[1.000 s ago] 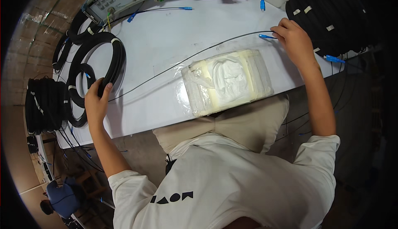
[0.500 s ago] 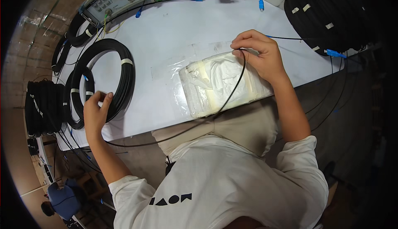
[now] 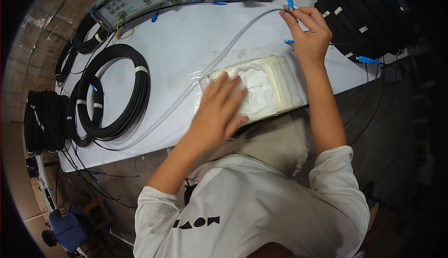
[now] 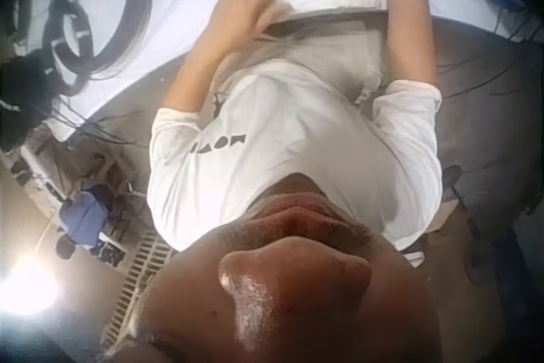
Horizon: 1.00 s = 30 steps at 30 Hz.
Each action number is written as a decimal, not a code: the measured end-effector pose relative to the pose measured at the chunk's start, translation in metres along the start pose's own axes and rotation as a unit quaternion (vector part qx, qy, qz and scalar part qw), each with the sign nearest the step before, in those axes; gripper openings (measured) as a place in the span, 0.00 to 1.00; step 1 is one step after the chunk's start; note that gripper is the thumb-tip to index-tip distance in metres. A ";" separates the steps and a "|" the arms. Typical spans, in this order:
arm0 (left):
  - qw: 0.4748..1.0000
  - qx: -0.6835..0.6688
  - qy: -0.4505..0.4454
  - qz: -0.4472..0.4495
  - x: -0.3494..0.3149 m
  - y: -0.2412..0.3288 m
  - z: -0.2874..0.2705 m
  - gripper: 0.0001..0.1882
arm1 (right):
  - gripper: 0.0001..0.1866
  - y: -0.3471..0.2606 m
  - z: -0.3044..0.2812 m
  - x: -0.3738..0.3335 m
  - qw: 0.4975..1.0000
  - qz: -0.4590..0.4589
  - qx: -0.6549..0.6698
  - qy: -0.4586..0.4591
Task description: Cleaning and testing the connectors of fiber optic cables using specialized industrial inspection equipment.
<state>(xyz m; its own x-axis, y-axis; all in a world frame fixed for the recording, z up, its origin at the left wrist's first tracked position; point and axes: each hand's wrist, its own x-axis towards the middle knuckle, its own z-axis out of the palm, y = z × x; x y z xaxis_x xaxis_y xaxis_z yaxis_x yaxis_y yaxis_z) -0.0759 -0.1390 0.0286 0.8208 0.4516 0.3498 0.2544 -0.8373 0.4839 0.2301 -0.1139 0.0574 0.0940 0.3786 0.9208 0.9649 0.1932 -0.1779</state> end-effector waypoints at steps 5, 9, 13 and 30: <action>0.984 -0.140 0.089 -0.069 0.069 -0.049 -0.008 0.23 | 0.11 -0.029 0.001 -0.016 0.815 0.356 0.390 -0.239; 0.983 -0.179 0.040 -0.002 0.114 -0.081 -0.003 0.13 | 0.09 -0.038 0.015 -0.020 0.776 0.375 0.438 -0.255; 0.960 -0.269 0.062 -0.054 0.116 -0.116 0.023 0.09 | 0.08 -0.030 0.038 -0.038 0.734 0.396 0.500 -0.233; 0.989 -0.059 0.095 0.094 0.126 -0.119 0.006 0.06 | 0.06 -0.028 0.033 -0.040 0.761 0.433 0.483 0.011</action>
<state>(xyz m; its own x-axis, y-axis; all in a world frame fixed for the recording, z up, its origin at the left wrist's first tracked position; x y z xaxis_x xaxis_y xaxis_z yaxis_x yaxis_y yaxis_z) 0.0005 0.0156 0.0099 0.7348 0.3506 0.5807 0.0367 -0.8754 0.4820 0.1912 -0.1045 0.0139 0.6068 0.7292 0.3162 -0.0917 0.4595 -0.8834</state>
